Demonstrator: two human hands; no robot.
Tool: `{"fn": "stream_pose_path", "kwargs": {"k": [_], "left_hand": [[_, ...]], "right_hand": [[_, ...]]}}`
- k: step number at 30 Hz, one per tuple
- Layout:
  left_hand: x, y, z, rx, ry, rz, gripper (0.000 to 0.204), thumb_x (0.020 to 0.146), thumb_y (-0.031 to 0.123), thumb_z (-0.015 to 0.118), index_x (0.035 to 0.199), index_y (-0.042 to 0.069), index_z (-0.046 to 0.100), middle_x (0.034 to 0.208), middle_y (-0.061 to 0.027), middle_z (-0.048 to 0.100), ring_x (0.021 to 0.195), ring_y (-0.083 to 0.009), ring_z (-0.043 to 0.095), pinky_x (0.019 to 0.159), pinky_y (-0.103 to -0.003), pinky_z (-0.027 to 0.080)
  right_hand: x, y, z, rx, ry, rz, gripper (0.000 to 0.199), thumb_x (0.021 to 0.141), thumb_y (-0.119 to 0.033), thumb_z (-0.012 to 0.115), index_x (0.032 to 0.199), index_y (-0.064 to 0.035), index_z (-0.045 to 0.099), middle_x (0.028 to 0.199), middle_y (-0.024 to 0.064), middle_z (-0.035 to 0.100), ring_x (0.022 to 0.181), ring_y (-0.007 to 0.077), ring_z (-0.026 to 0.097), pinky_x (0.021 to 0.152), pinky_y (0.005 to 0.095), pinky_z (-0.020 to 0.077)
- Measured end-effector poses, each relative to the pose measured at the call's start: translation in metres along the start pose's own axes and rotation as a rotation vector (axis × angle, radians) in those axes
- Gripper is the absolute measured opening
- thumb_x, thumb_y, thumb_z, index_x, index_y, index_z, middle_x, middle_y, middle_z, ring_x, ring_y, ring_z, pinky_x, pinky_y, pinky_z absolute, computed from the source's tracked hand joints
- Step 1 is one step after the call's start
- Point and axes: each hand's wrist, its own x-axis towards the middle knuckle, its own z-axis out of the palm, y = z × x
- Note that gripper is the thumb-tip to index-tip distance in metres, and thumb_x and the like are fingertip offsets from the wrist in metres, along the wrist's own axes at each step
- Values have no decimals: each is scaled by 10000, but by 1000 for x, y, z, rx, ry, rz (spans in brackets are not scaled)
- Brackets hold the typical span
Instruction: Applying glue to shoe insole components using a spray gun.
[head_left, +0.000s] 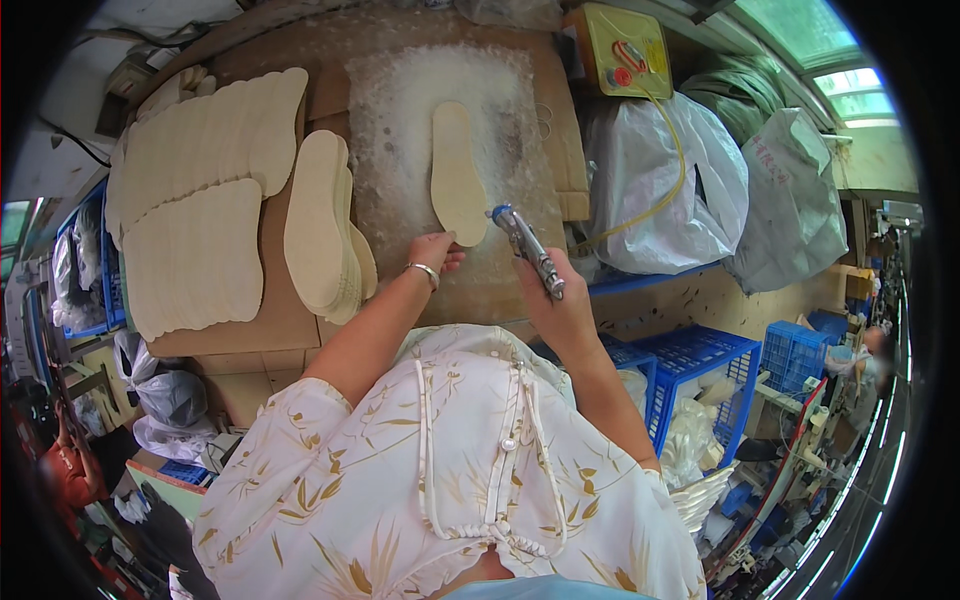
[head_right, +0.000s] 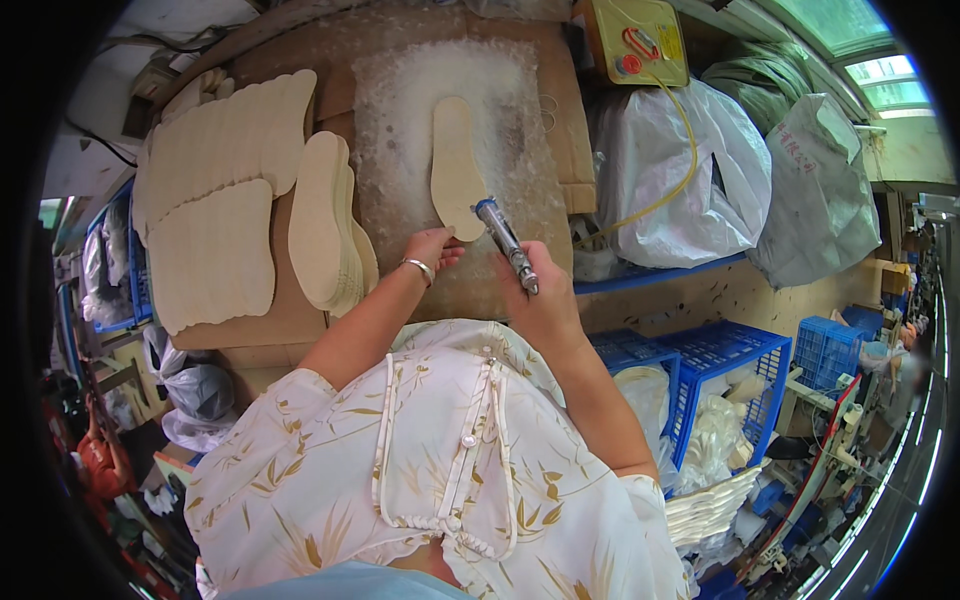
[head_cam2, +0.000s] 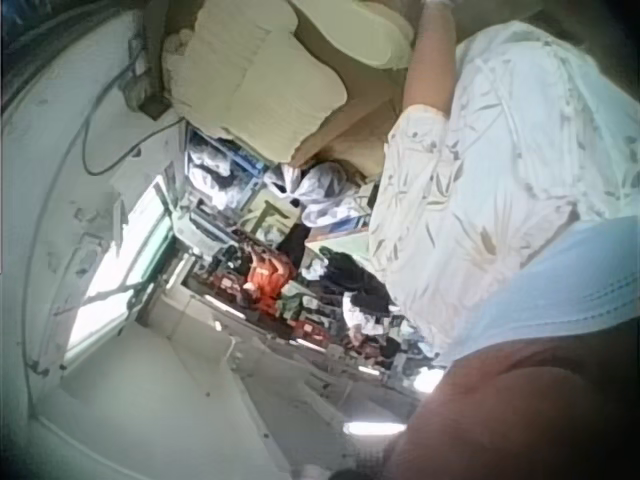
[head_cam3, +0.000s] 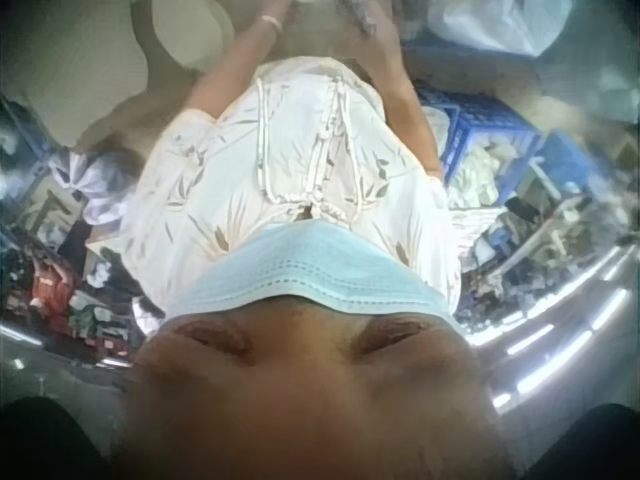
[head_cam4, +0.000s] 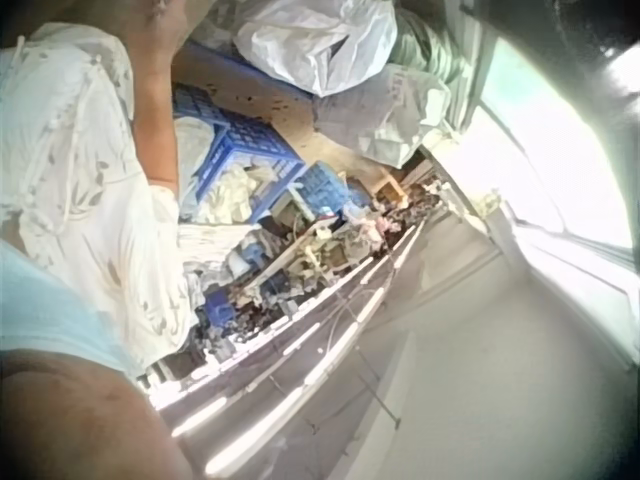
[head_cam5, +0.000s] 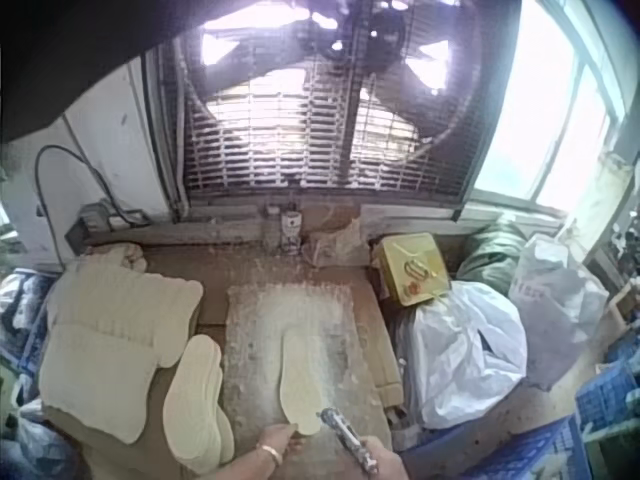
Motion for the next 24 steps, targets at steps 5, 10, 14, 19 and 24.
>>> {"fn": "stream_pose_path", "kwargs": {"k": [5, 10, 14, 19, 24], "left_hand": [[-3, 0, -1, -21, -24, 4, 231, 906, 221, 615, 1019, 20, 615, 906, -84, 665, 724, -178, 661, 566, -271, 522], [-5, -2, 1, -32, -5, 6, 216, 900, 208, 625, 1007, 23, 596, 905, -90, 666, 720, -185, 666, 561, -277, 529], [-4, -5, 1, -30, -16, 6, 208, 899, 201, 623, 1001, 23, 595, 906, -93, 667, 718, -185, 669, 558, -273, 531], [-6, -5, 1, -26, -8, -14, 195, 899, 190, 610, 1001, 24, 600, 896, -86, 669, 723, -186, 670, 567, -275, 533], [-6, -7, 1, -10, -10, -13, 191, 899, 193, 606, 1002, 31, 603, 893, -80, 672, 724, -186, 670, 574, -279, 535]], "right_hand": [[-6, 2, -4, -54, 9, 72, 223, 910, -221, 637, 975, -25, 553, 670, 138, 572, 563, 255, 521, 564, 339, 442], [-14, 6, -4, -41, 3, 49, 228, 897, -225, 650, 974, -30, 558, 704, 168, 592, 604, 314, 573, 570, 351, 456], [-19, 6, -7, -75, 15, 73, 225, 894, -218, 651, 974, -30, 556, 701, 170, 591, 617, 337, 585, 573, 355, 463], [-25, 8, -6, -62, -27, 45, 217, 889, -206, 656, 969, -33, 555, 697, 176, 595, 627, 355, 592, 574, 365, 462], [-32, 9, -9, -83, 4, 46, 221, 885, -209, 660, 968, -35, 552, 702, 182, 597, 637, 369, 595, 577, 379, 464]]}}
